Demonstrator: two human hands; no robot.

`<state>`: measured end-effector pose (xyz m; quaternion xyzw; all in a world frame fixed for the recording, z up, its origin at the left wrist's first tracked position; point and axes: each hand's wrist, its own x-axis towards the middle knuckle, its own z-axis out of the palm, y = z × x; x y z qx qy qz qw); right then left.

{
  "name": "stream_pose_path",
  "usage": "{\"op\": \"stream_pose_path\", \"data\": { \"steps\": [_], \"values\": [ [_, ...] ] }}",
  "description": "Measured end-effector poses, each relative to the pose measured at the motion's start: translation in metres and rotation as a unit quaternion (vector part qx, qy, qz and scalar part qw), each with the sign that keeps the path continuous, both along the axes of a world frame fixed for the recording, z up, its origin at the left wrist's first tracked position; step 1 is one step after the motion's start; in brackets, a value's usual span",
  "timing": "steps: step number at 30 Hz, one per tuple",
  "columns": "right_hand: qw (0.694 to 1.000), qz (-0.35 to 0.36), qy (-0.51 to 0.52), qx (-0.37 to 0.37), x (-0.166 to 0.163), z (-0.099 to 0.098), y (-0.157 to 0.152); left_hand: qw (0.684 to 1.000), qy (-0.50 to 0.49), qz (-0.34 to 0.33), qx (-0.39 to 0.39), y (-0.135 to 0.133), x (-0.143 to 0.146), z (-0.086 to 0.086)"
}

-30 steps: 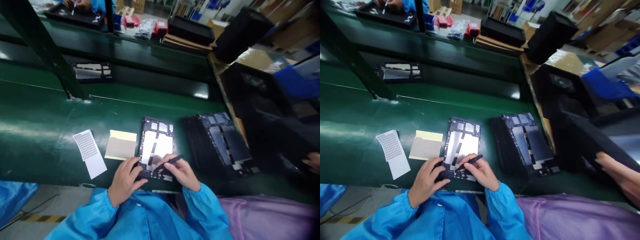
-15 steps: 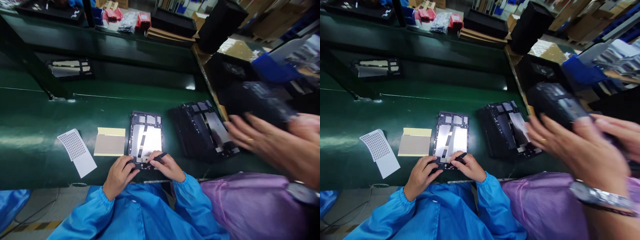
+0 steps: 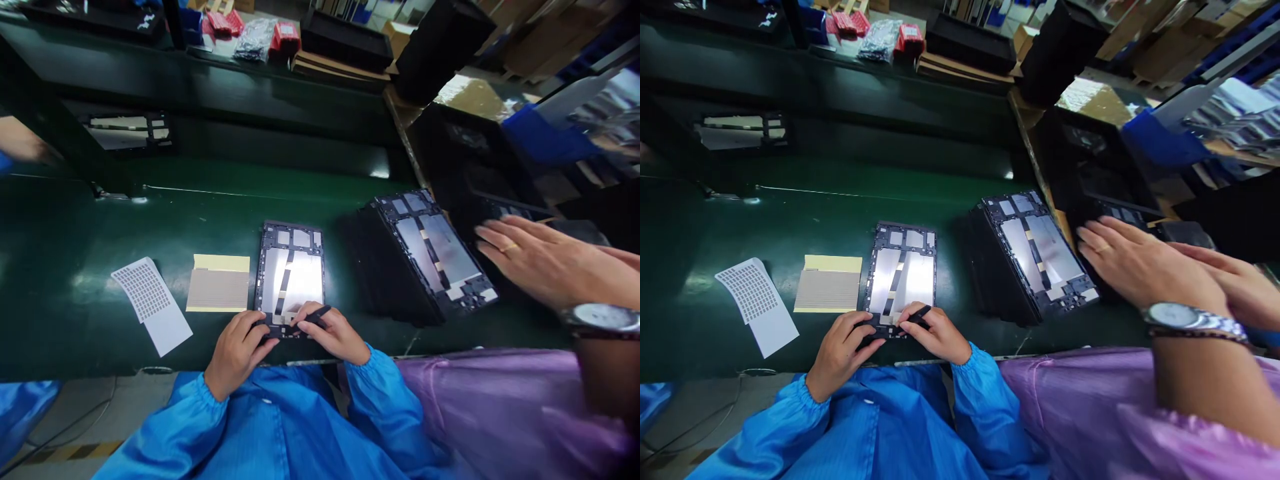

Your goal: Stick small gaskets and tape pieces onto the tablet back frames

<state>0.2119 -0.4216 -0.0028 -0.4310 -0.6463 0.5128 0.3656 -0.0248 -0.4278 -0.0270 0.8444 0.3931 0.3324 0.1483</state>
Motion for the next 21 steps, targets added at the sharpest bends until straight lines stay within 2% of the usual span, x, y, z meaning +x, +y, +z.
{"op": "stream_pose_path", "data": {
  "steps": [2,5,8,10,12,14,17,19,21],
  "values": [
    [1.0,0.005,-0.013,0.016,-0.001,0.0,0.0,1.0,-0.002,0.001,0.001,0.0,0.0,0.0],
    [0.995,0.012,-0.05,0.081,-0.004,0.002,-0.001,1.0,-0.002,0.002,0.009,0.001,0.0,-0.001],
    [0.983,0.034,-0.109,0.144,-0.007,0.008,-0.006,1.0,-0.003,0.003,0.022,0.001,0.0,-0.003],
    [0.978,0.046,-0.126,0.158,-0.005,0.016,-0.009,1.0,-0.005,0.003,0.026,0.0,0.001,-0.002],
    [0.981,0.021,-0.1,0.164,-0.001,0.025,-0.008,1.0,-0.011,-0.001,0.023,-0.001,0.0,-0.001],
    [0.984,-0.037,-0.052,0.166,0.001,0.034,0.0,1.0,-0.02,-0.004,0.009,-0.003,-0.003,0.001],
    [0.987,-0.096,0.0,0.125,-0.011,0.04,0.033,0.999,-0.006,0.054,0.005,-0.002,-0.01,0.001],
    [0.994,-0.084,0.038,0.057,-0.033,0.034,0.065,0.99,0.034,0.138,0.017,0.002,-0.015,-0.002],
    [0.996,-0.044,0.079,-0.026,-0.063,0.021,0.1,0.975,0.076,0.207,0.023,0.008,-0.02,-0.007]
  ]
}}
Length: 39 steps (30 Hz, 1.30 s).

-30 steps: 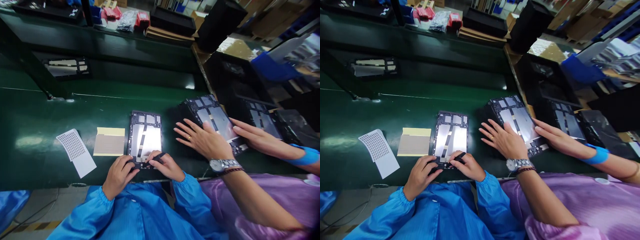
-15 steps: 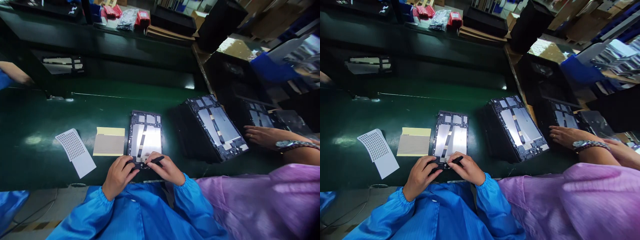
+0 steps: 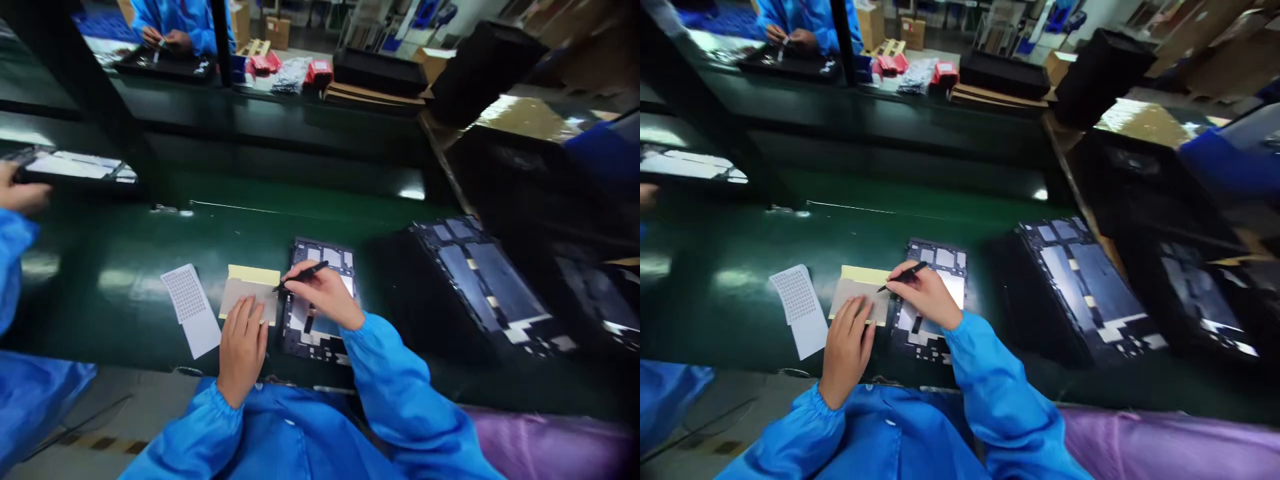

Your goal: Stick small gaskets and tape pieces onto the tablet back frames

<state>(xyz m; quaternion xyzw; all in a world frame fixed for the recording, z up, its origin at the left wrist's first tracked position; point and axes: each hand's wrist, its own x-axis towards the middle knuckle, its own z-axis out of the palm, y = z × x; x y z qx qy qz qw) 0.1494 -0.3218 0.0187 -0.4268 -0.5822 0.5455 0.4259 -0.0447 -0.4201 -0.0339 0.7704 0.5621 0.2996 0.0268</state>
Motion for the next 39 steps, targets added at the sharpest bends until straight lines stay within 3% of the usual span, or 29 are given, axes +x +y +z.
{"op": "stream_pose_path", "data": {
  "steps": [4,8,18,23,28,34,36,39],
  "values": [
    [0.994,0.071,0.024,-0.074,-0.054,-0.03,0.051,0.998,0.034,0.05,-0.016,0.009,-0.005,-0.009],
    [0.993,0.088,0.008,-0.083,-0.072,-0.049,0.064,0.997,0.03,0.055,-0.037,0.01,-0.003,-0.007],
    [0.99,0.107,0.007,-0.093,-0.073,-0.051,0.06,0.997,0.029,0.053,-0.058,0.009,-0.002,-0.004],
    [0.99,0.11,0.031,-0.079,-0.071,-0.042,0.057,0.997,0.024,0.055,-0.056,0.009,-0.002,-0.004],
    [0.996,0.07,0.03,-0.04,-0.045,-0.019,0.041,0.997,0.022,0.053,-0.06,0.011,-0.003,-0.004],
    [0.998,-0.064,0.005,0.004,0.035,0.001,-0.023,0.999,-0.019,0.028,0.007,0.006,-0.007,0.003],
    [0.995,-0.101,-0.001,0.016,0.062,0.002,-0.053,0.999,-0.036,-0.009,0.026,0.001,-0.001,0.007],
    [0.996,-0.092,-0.013,0.012,0.086,-0.001,-0.092,0.992,-0.058,-0.115,0.007,-0.007,0.017,0.01]
  ]
}}
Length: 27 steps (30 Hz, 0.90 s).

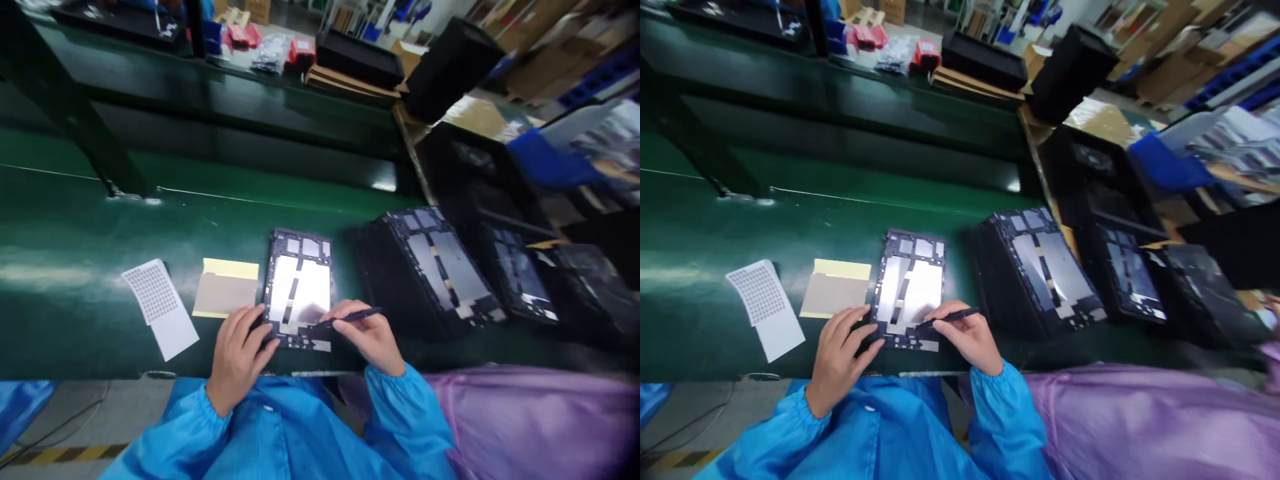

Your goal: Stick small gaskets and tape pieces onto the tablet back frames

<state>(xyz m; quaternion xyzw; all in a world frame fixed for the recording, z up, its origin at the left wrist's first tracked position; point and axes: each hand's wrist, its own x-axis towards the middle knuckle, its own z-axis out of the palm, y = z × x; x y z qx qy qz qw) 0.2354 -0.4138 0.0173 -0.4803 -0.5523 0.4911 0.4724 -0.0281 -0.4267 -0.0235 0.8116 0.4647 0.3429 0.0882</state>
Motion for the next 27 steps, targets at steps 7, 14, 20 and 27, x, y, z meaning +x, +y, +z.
{"op": "stream_pose_path", "data": {
  "steps": [7,14,20,27],
  "values": [
    [0.997,0.066,-0.043,-0.003,0.002,-0.016,-0.027,0.993,-0.008,-0.104,-0.048,0.002,0.024,-0.009],
    [0.995,0.071,-0.066,0.019,0.001,-0.02,-0.028,0.993,-0.002,-0.102,-0.06,0.002,0.018,-0.011],
    [0.993,0.078,-0.087,0.027,0.001,-0.019,-0.027,0.993,-0.003,-0.101,-0.065,0.002,0.02,-0.01],
    [0.991,0.087,-0.101,0.035,0.002,-0.019,-0.027,0.993,-0.003,-0.104,-0.063,0.002,0.02,-0.01]
  ]
}}
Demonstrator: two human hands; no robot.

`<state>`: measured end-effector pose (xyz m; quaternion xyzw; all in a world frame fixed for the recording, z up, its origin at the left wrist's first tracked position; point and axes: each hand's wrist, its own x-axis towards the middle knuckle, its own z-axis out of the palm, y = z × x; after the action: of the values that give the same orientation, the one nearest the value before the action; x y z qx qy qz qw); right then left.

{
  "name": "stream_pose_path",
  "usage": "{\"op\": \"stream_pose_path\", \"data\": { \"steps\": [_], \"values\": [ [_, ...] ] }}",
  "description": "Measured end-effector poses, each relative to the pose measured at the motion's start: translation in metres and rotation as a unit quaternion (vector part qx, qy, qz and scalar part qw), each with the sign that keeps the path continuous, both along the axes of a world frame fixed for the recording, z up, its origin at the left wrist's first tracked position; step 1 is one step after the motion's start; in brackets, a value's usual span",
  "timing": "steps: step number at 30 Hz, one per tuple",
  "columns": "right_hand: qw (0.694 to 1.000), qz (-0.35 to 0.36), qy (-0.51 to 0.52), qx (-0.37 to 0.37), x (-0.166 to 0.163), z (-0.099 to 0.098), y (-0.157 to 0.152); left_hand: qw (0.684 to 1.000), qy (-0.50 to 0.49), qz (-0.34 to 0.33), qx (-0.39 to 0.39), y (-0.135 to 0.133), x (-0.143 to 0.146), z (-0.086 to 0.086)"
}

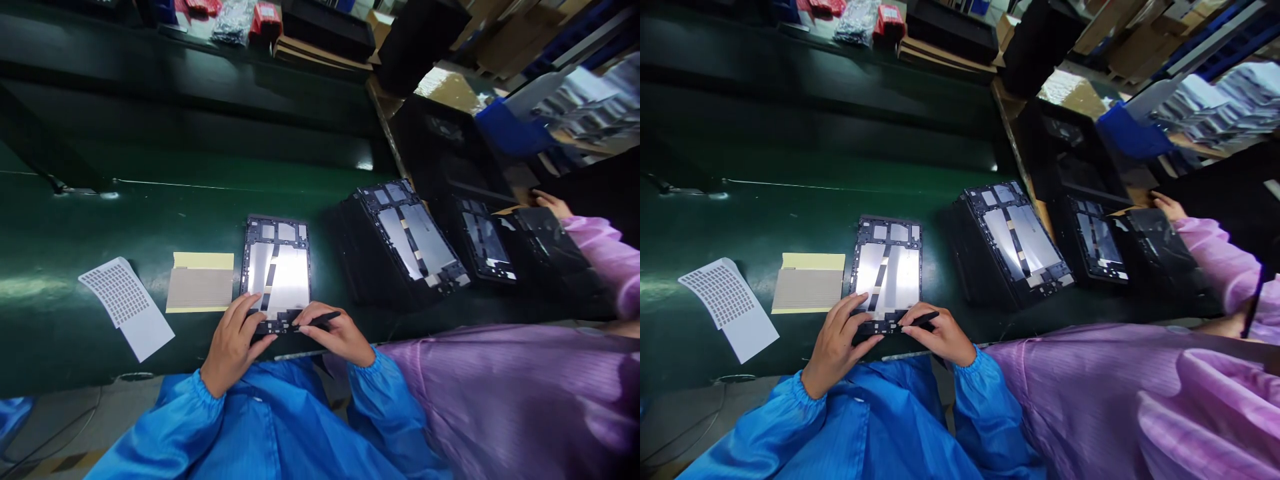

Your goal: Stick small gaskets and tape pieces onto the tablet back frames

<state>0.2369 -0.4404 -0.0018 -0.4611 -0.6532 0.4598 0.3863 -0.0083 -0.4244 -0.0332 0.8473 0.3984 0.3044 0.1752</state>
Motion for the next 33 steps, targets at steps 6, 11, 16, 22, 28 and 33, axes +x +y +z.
{"op": "stream_pose_path", "data": {
  "steps": [6,11,16,22,28,33],
  "values": [
    [0.999,0.006,-0.033,0.022,-0.004,0.005,-0.001,1.0,-0.002,0.003,-0.007,-0.001,0.0,-0.001],
    [0.992,0.039,-0.092,0.076,-0.012,0.017,-0.006,1.0,0.004,0.0,-0.002,-0.002,0.0,-0.001],
    [0.994,-0.004,-0.058,0.091,-0.013,0.018,-0.01,1.0,0.0,-0.001,-0.004,0.0,-0.001,-0.001],
    [0.995,-0.025,-0.043,0.087,-0.012,0.01,-0.012,1.0,-0.023,0.001,0.003,-0.002,0.004,0.002],
    [0.994,-0.063,-0.006,0.086,-0.016,0.025,0.008,0.989,-0.03,0.131,0.055,-0.012,-0.045,0.015],
    [0.992,0.055,0.023,0.114,-0.056,0.033,0.073,0.911,-0.05,0.41,0.011,0.043,-0.154,0.011]
  ]
}}
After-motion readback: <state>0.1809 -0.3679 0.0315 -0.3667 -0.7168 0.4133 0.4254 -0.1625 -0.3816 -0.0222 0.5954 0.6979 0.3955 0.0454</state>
